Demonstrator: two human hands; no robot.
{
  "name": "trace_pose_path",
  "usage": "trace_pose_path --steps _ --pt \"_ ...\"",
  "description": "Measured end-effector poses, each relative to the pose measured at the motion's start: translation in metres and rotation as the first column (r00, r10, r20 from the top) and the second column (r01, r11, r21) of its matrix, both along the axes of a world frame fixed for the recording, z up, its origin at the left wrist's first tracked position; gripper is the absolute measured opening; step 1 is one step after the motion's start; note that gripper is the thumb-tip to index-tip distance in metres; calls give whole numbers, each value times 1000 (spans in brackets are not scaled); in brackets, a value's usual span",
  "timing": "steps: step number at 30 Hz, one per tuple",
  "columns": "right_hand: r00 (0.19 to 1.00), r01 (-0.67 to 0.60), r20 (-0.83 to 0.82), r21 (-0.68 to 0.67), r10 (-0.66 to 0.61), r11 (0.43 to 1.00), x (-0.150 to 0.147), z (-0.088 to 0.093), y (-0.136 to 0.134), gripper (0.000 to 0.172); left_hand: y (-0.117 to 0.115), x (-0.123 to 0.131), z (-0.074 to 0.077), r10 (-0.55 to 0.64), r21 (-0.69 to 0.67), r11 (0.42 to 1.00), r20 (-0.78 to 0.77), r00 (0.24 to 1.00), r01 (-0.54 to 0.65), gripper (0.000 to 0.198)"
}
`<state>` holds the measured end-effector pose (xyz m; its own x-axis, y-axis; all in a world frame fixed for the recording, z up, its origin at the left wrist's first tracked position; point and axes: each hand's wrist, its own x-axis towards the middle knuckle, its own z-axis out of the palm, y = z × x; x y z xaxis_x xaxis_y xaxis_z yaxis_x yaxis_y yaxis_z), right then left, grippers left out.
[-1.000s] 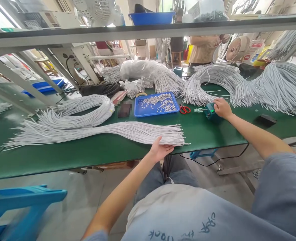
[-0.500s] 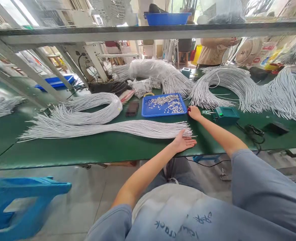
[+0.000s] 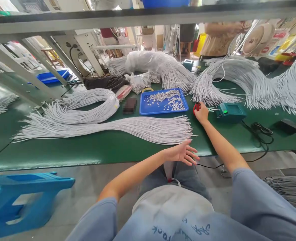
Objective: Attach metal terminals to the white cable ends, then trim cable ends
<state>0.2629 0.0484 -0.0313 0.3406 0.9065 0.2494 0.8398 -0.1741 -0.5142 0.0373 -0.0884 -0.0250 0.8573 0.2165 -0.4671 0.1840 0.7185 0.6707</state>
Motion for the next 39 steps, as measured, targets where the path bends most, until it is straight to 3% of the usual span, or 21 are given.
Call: trace_pose_path --steps 2,4,6,7,9,10,11,12,13,14,15,16,17,18,20,21,23,25,28,36,39 --pt "998 -41 -36 43 42 998 1 -2 1 57 -4 -7 2 6 343 939 -72 997 20 54" --pt "995 -73 -68 70 78 995 1 -4 2 55 -5 -14 7 97 656 754 -155 983 29 36" --pt "991 -85 -91 92 94 992 1 -6 3 54 -8 -24 20 75 784 600 -254 964 160 24" --pt "990 -87 -101 102 97 991 1 -7 4 55 -10 -31 29 -51 776 564 -307 950 281 24" --pt "987 -90 -118 119 104 989 1 -9 4 55 -14 -48 50 -524 618 554 -260 811 557 26" --pt "986 -95 -128 125 111 988 2 -10 4 55 -15 -58 61 -679 542 530 -190 709 652 29" --pt "984 -102 -136 129 119 986 2 -11 4 55 -14 -69 69 -746 512 498 -158 647 700 34" --pt "981 -109 -148 136 129 985 3 -13 4 54 -10 -80 76 -717 539 495 -190 671 682 37" --pt "977 -111 -167 151 136 982 3 -15 5 53 -2 -91 79 -580 627 494 -278 766 602 39" --pt "971 -105 -195 179 140 978 3 -18 6 52 8 -102 79 -328 755 438 -372 869 488 38" --pt "962 -93 -232 217 144 972 3 -21 8 51 22 -111 76 0 879 295 -393 920 375 37" --pt "949 -80 -275 260 153 962 3 -24 9 51 37 -118 71 220 932 124 -360 907 340 39" --pt "932 -69 -321 301 169 951 2 -28 11 51 53 -122 64 335 934 -17 -331 882 357 42" --pt "909 -63 -370 333 192 941 2 -30 12 51 69 -123 56 377 915 -113 -322 868 388 44" --pt "847 -68 -476 343 236 937 0 -34 15 52 95 -116 41 392 842 -229 -380 838 489 61" --pt "814 -72 -526 331 247 941 -1 -35 15 52 105 -108 34 393 807 -243 -426 815 539 73" --pt "763 -74 -598 297 246 952 -2 -34 15 50 117 -87 25 379 746 -210 -534 756 632 92" --pt "746 -71 -621 284 240 956 -2 -33 13 47 121 -66 21 366 707 -159 -606 706 689 95" --pt "742 -53 -628 293 234 955 -3 -29 11 42 118 -49 18 376 703 -145 -612 696 696 92" --pt "717 -26 -660 296 224 955 -6 -23 9 37 87 -68 11 255 725 -175 -620 742 666 122" --pt "708 -12 -677 275 203 961 -9 -20 6 35 79 -75 8 202 735 -199 -616 761 648 123"
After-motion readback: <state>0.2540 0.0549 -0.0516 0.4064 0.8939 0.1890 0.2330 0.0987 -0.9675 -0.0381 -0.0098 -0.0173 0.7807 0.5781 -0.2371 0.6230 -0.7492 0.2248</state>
